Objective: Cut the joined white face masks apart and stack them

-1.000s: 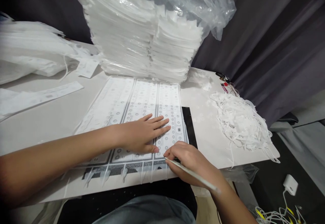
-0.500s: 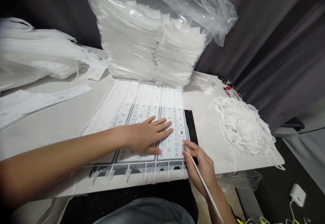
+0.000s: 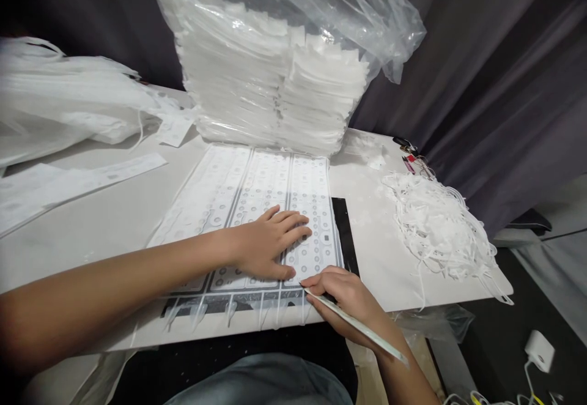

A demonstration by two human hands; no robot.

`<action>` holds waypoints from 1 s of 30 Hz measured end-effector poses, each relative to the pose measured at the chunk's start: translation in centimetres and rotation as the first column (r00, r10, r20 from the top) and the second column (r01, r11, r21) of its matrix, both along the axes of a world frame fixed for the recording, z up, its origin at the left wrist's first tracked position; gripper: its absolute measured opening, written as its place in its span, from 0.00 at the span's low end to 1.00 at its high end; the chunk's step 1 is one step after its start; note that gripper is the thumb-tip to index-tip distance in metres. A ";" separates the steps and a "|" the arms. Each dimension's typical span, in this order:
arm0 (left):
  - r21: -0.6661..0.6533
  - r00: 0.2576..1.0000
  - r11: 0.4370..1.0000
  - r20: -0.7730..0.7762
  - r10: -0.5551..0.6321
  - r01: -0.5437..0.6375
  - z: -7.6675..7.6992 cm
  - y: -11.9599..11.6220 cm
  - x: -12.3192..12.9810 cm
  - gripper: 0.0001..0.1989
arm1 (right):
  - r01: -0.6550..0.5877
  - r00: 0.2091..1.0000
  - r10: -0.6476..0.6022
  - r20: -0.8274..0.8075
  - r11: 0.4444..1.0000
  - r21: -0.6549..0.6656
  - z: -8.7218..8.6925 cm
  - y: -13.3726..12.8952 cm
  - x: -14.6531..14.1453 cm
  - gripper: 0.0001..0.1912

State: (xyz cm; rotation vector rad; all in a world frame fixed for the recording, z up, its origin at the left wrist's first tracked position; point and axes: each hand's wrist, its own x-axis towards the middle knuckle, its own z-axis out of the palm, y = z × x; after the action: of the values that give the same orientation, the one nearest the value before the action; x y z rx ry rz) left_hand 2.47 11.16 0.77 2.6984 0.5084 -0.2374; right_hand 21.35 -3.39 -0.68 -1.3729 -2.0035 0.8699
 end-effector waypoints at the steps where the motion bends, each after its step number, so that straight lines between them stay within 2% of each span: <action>1: -0.003 1.000 1.000 0.004 -0.001 0.001 -0.1 0.0 0.0 0.39 | -0.010 1.000 0.011 0.012 1.000 -0.018 0.3 0.2 0.0 0.06; 5: -0.026 1.000 1.000 -0.001 0.005 -0.005 0.0 0.2 0.0 0.39 | -0.087 0.992 0.087 0.087 0.996 -0.003 1.1 0.9 0.2 0.05; 9: -0.029 1.000 1.000 0.002 0.000 0.000 -0.1 0.2 0.0 0.41 | -0.170 0.968 0.137 0.212 0.975 0.142 0.5 1.0 0.3 0.02; 11: -0.027 1.000 1.000 0.009 -0.002 0.002 -0.1 0.2 0.1 0.41 | -0.190 0.944 0.094 0.315 0.938 0.290 -0.1 0.7 0.2 0.06; 13: -0.026 1.000 1.000 0.008 0.002 -0.001 -0.1 0.1 0.1 0.42 | -0.233 0.917 0.047 0.397 0.870 0.434 -0.7 0.4 -0.2 0.10; 15: -0.024 1.000 1.000 -0.002 0.005 -0.005 0.0 0.0 0.2 0.42 | -0.256 0.909 0.034 0.415 0.832 0.493 -1.3 0.0 -0.5 0.11; 16: -0.022 1.000 1.000 -0.007 0.006 -0.007 0.0 0.0 0.3 0.42 | -0.245 0.913 0.034 0.406 0.843 0.480 -1.6 -0.1 -0.6 0.11; 19: -0.026 1.000 1.000 -0.014 0.006 -0.006 0.1 -0.1 0.3 0.42 | -0.118 0.939 -0.028 0.342 0.910 0.397 -2.6 -0.5 -0.4 0.13; 21: -0.029 1.000 1.000 -0.012 0.006 -0.006 0.1 -0.1 0.3 0.42 | -0.022 0.953 -0.093 0.287 0.929 0.371 -3.2 -0.5 -0.1 0.13; 26: -0.037 1.000 0.999 -0.002 -0.006 0.006 0.0 0.1 0.3 0.42 | 0.190 0.970 -0.236 0.059 0.888 0.418 -3.3 -0.2 0.2 0.06; 28: -0.021 1.000 1.000 -0.018 -0.013 0.013 0.2 0.1 0.4 0.41 | 0.326 0.945 -0.316 -0.087 0.875 0.357 -3.2 0.0 0.2 0.03; 30: 0.022 0.999 0.999 -0.037 -0.022 0.023 0.6 -0.1 0.6 0.40 | 0.430 0.897 -0.383 -0.221 0.872 0.234 -3.3 0.1 0.3 0.04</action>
State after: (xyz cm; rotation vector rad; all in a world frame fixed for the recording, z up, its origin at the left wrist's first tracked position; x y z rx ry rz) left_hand 3.06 11.02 1.40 2.7273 0.4945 -0.2893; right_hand 21.68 -3.32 -4.02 -1.4323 -1.5524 0.4720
